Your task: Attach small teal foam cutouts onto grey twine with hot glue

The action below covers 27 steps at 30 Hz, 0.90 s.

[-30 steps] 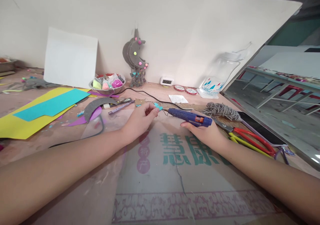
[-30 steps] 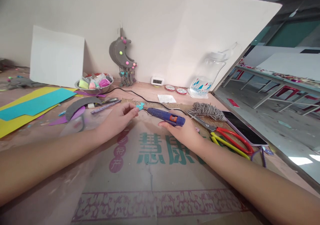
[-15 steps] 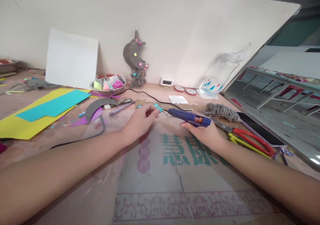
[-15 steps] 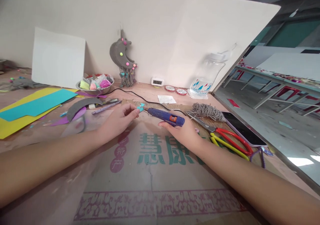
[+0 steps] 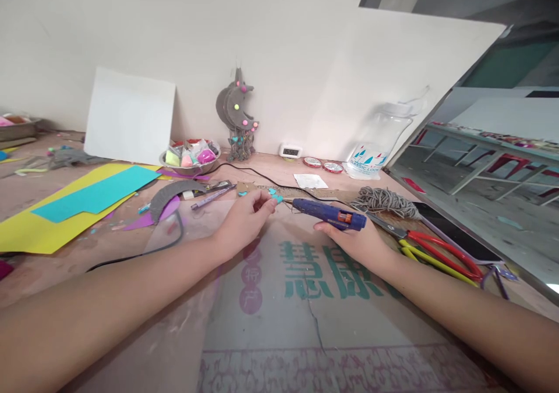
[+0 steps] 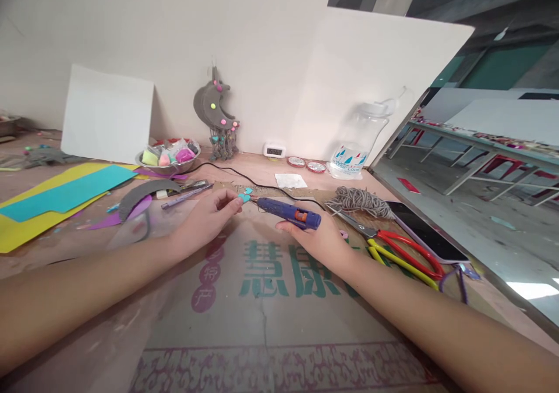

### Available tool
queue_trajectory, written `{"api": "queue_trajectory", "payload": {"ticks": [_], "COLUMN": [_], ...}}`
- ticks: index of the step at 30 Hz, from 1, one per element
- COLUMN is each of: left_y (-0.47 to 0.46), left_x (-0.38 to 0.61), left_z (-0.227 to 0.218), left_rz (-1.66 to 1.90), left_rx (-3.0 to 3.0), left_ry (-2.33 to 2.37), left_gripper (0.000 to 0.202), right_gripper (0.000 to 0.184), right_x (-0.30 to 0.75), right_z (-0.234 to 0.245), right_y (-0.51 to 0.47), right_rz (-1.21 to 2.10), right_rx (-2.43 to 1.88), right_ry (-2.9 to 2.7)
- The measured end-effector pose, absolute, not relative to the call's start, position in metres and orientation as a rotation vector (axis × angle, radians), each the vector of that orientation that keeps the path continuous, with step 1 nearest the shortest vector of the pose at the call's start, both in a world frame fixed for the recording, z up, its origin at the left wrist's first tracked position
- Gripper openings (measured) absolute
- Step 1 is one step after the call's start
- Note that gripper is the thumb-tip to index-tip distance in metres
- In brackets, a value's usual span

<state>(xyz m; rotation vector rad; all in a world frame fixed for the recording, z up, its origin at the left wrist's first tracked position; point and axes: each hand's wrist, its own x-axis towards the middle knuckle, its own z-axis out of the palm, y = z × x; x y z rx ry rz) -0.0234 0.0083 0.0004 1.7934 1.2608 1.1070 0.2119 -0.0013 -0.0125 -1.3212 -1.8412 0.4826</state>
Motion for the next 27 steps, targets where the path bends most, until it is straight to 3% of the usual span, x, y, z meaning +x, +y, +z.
{"api": "queue_trajectory", "payload": {"ticks": [5,17,21,27], "left_y": [0.008,0.007,0.007,0.005], "left_x": [-0.023,-0.022,-0.022,-0.021], "left_z": [0.001,0.001,0.0,0.004], "left_rz": [1.114,1.084,1.088,1.086], "left_rx": [1.776,1.727,1.721,1.695], "left_ry": [1.257,1.209,1.204,1.177], "left_gripper": [0.022,0.023,0.021,0.013], "right_gripper": [0.031,0.033,0.032,0.03], "right_x": [0.211,0.207,0.21,0.232], "right_z": [-0.014,0.053,0.062,0.029], "right_y": [0.0,0.011,0.048,0.115], "right_rz": [0.651,0.417,0.325,0.234], "right_rx": [-1.366,-1.157,-1.361,-1.816], "right_ry": [-1.806,-1.824,-1.838,-1.741]}}
